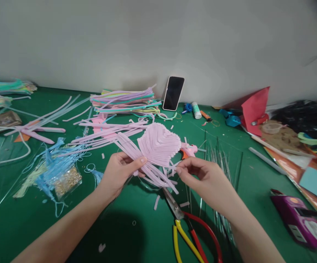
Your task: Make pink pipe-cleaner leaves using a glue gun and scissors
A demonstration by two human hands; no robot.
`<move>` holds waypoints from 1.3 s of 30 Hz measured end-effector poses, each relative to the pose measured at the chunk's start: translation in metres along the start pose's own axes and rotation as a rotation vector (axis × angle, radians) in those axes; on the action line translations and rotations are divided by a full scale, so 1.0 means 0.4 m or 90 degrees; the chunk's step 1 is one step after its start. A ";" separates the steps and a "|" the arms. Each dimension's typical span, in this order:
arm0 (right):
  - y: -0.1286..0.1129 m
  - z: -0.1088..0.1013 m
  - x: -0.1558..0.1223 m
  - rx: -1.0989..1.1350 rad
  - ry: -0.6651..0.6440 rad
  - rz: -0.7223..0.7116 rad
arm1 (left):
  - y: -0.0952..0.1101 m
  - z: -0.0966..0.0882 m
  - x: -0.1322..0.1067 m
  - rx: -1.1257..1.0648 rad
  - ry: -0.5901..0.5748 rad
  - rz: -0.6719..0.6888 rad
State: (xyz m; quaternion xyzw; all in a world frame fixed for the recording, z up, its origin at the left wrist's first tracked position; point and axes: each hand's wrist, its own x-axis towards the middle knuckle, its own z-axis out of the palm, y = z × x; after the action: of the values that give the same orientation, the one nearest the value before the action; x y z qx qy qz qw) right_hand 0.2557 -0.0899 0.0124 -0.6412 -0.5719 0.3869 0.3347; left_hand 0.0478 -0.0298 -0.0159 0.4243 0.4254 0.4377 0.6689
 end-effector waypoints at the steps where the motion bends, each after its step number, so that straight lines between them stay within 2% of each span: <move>1: -0.001 -0.001 -0.001 -0.005 0.000 -0.002 | 0.002 0.002 -0.001 0.007 0.010 -0.001; 8: -0.020 -0.002 -0.002 -0.023 -0.008 -0.004 | 0.012 0.011 -0.004 0.024 0.048 -0.023; 14: -0.031 0.013 0.003 0.002 0.005 0.050 | 0.004 0.009 -0.006 0.017 0.068 0.004; 18: -0.036 0.046 0.006 0.052 0.053 0.072 | -0.001 0.017 -0.018 -0.002 0.072 0.031; 22: -0.032 0.076 0.002 0.188 0.115 0.034 | 0.000 0.034 -0.034 -0.059 0.090 0.014; 25: -0.023 0.080 -0.015 0.197 0.133 0.023 | 0.003 0.041 -0.039 -0.092 0.105 0.010; 29: -0.007 0.081 -0.053 0.240 0.166 0.064 | 0.005 0.037 -0.036 -0.134 0.112 -0.003; 33: 0.008 0.082 -0.074 0.351 0.102 0.140 | 0.003 0.032 -0.033 -0.159 0.085 -0.024; 39: 0.000 0.073 -0.065 0.459 0.004 0.149 | 0.002 0.034 -0.033 -0.155 0.055 -0.019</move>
State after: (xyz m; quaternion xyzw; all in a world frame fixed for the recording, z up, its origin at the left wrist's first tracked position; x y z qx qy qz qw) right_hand 0.2289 -0.1160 0.0014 -0.5445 -0.3209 0.5968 0.4942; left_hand 0.0570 -0.0449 -0.0089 0.3144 0.4039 0.4941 0.7028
